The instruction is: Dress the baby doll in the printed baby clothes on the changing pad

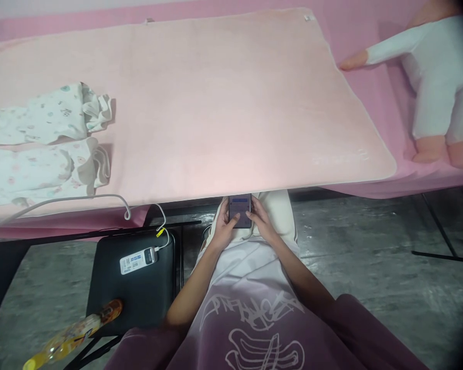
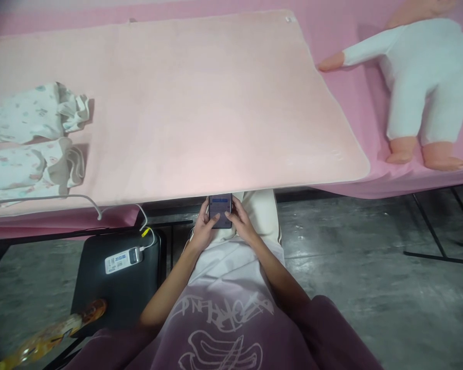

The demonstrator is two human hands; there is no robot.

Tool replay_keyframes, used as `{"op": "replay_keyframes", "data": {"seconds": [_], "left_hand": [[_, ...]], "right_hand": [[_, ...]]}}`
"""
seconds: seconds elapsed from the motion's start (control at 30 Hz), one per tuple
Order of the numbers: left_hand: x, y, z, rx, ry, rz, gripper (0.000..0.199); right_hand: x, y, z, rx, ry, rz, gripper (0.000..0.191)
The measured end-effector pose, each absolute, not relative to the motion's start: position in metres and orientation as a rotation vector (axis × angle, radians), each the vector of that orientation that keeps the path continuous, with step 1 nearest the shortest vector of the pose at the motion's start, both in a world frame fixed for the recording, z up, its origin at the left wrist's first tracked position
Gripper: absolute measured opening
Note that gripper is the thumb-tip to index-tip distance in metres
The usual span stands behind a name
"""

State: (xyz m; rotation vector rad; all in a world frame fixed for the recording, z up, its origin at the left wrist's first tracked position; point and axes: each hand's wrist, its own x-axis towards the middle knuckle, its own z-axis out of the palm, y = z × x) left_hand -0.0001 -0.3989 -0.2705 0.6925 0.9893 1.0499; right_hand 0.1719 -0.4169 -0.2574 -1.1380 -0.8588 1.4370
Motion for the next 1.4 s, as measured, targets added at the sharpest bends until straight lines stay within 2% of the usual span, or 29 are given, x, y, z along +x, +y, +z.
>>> {"op": "replay_keyframes", "data": {"seconds": [0.3, 0.6, 0.8, 0.87, 0.93, 1.1, 1.2, 1.4], "left_hand": [[-0.001, -0.397, -0.258, 0.526, 0.883, 1.033, 0.070], [0.001, -0.397, -0.264, 0.533, 0.985, 1.048, 0.069], [-0.001, -0.397, -0.262, 0.526, 0.912, 1.037, 0.069], [-0.001, -0.397, -0.263, 0.530, 0.918, 1.038, 0.070], [-0.002, -0.397, -0.262, 0.529, 0.910, 1.032, 0.070], [-0.003, -0.397, -0.257, 0.521, 0.875, 0.981, 0.081], [-0.004, -0.397, -0.257, 0.518, 0.881, 0.960, 0.087], [-0.005, -0.395, -0.269, 0.655, 1.018, 1.016, 0.073]], "right_hand": [[0.174, -0.419, -0.260, -1.107, -0.879, 1.465, 0.089], [0.176, -0.421, -0.264, -1.069, -0.936, 1.468, 0.091], [0.167, -0.420, -0.261, -1.179, -1.075, 1.376, 0.120], [0.165, -0.419, -0.259, -1.202, -1.082, 1.359, 0.123], [0.165, -0.418, -0.259, -1.202, -1.065, 1.369, 0.119], [0.172, -0.420, -0.257, -1.121, -0.952, 1.443, 0.089], [0.174, -0.421, -0.255, -1.092, -0.904, 1.470, 0.082], [0.174, -0.411, -0.255, -1.223, -0.910, 1.357, 0.066]]}}
